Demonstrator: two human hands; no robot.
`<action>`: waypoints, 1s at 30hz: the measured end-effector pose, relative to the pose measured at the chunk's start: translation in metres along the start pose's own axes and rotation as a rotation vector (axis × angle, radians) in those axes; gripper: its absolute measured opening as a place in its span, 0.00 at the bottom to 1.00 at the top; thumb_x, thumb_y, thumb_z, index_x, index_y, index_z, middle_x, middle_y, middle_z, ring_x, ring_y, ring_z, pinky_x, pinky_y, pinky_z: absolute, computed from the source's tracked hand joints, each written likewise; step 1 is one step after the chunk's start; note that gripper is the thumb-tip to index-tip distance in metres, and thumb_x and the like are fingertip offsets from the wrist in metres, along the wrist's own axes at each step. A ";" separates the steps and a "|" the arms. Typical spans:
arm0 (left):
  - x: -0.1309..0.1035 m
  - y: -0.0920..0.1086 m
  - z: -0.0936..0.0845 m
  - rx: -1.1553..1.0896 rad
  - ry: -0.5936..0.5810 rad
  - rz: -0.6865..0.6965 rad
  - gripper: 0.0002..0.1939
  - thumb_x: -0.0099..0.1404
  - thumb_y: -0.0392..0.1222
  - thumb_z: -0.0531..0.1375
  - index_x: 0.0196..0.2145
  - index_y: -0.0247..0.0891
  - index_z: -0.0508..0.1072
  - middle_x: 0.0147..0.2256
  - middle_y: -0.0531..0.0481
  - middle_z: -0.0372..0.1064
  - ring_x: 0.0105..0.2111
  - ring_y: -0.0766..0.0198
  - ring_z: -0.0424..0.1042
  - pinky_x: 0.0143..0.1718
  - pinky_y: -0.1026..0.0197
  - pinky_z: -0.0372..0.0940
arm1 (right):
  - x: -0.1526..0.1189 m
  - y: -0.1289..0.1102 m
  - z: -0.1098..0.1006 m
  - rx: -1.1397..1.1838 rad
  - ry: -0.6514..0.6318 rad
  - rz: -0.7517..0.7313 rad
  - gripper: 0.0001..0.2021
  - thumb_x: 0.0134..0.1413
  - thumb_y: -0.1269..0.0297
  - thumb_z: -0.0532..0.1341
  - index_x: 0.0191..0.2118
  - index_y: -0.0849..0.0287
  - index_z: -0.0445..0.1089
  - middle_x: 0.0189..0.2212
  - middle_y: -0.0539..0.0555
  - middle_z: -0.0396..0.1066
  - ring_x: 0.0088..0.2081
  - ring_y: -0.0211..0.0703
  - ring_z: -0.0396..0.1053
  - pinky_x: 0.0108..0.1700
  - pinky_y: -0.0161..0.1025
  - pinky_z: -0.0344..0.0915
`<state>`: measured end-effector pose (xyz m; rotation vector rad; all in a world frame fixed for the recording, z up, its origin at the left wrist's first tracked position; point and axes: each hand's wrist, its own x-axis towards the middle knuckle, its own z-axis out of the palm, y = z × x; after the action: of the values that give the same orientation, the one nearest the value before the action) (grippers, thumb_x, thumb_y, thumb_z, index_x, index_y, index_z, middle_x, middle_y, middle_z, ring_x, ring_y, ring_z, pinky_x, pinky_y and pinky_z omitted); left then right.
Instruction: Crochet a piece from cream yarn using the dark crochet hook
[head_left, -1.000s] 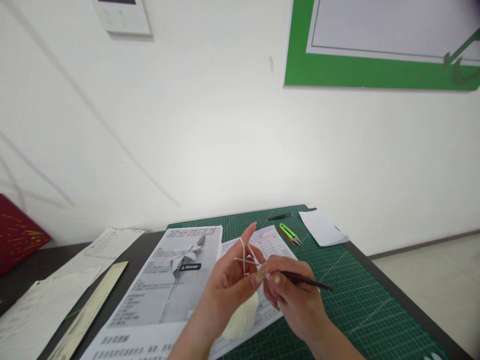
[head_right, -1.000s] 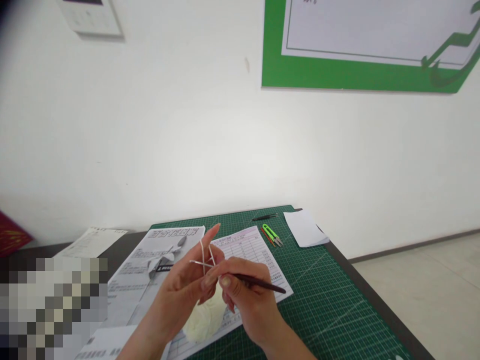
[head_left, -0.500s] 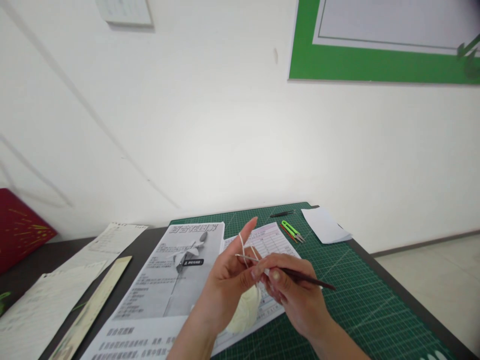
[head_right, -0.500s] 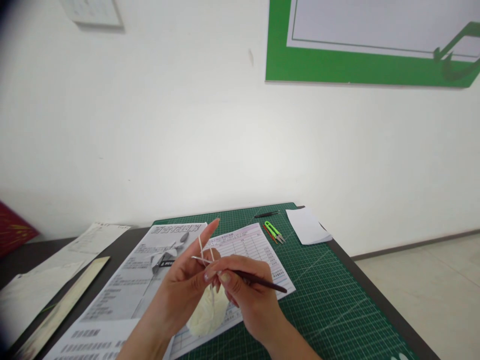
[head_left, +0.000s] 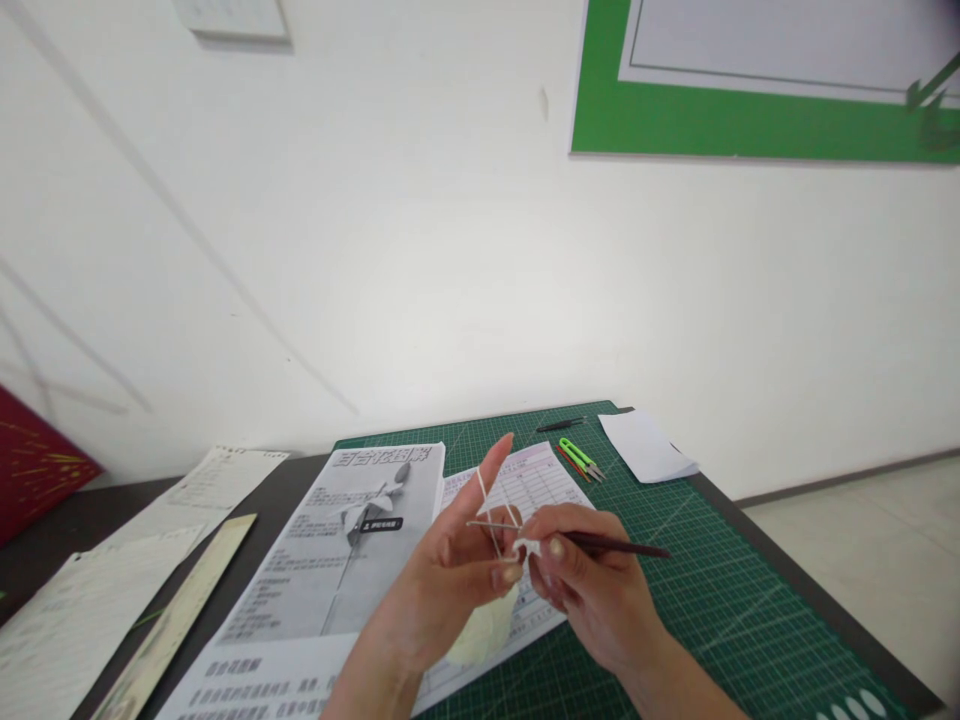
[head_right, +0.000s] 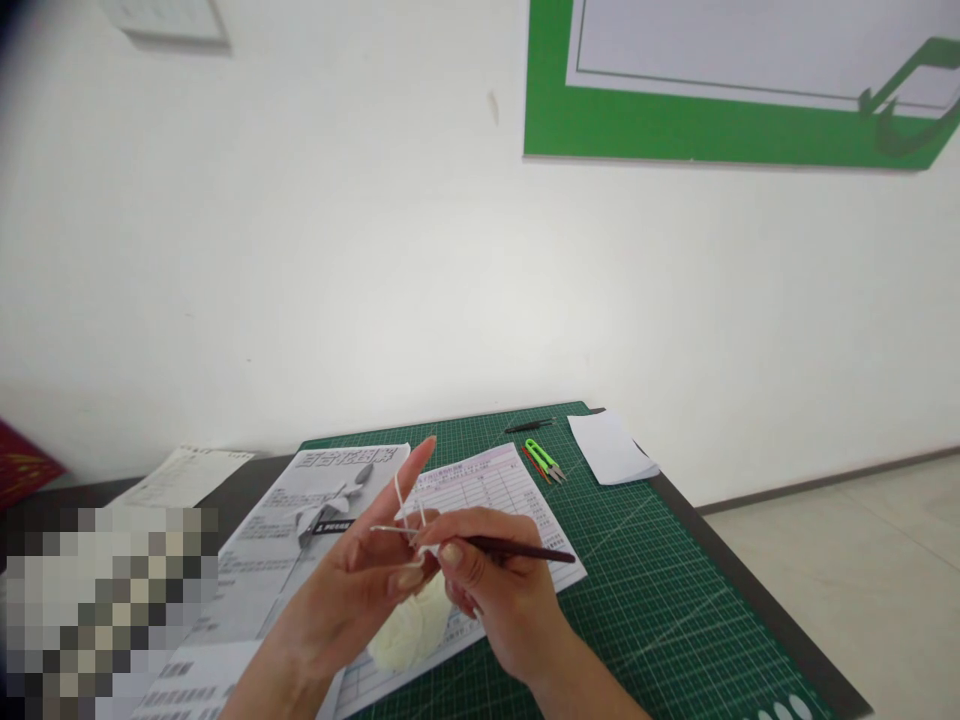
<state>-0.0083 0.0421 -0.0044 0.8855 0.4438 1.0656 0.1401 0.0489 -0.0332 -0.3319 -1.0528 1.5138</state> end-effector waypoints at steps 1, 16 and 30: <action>-0.001 0.002 -0.001 0.020 -0.021 -0.006 0.37 0.53 0.34 0.68 0.59 0.54 0.65 0.28 0.54 0.68 0.26 0.70 0.62 0.28 0.66 0.55 | 0.000 0.000 -0.001 -0.003 0.003 -0.005 0.06 0.52 0.61 0.66 0.34 0.55 0.79 0.13 0.43 0.57 0.15 0.28 0.49 0.17 0.30 0.43; 0.002 -0.007 0.001 -0.012 -0.025 0.119 0.29 0.58 0.33 0.66 0.55 0.50 0.70 0.28 0.54 0.70 0.26 0.71 0.69 0.29 0.68 0.61 | -0.003 -0.004 0.002 -0.107 -0.095 -0.031 0.06 0.55 0.63 0.64 0.36 0.55 0.80 0.21 0.48 0.69 0.18 0.29 0.50 0.19 0.32 0.45; 0.002 -0.007 0.000 -0.016 -0.010 0.044 0.28 0.55 0.35 0.68 0.54 0.49 0.72 0.27 0.53 0.71 0.25 0.68 0.71 0.27 0.67 0.60 | -0.001 -0.003 0.003 -0.080 -0.110 -0.026 0.06 0.55 0.65 0.64 0.37 0.54 0.79 0.20 0.48 0.69 0.18 0.29 0.49 0.19 0.32 0.45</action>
<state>-0.0039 0.0431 -0.0097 0.8892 0.4090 1.1030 0.1404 0.0461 -0.0299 -0.2921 -1.2021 1.4830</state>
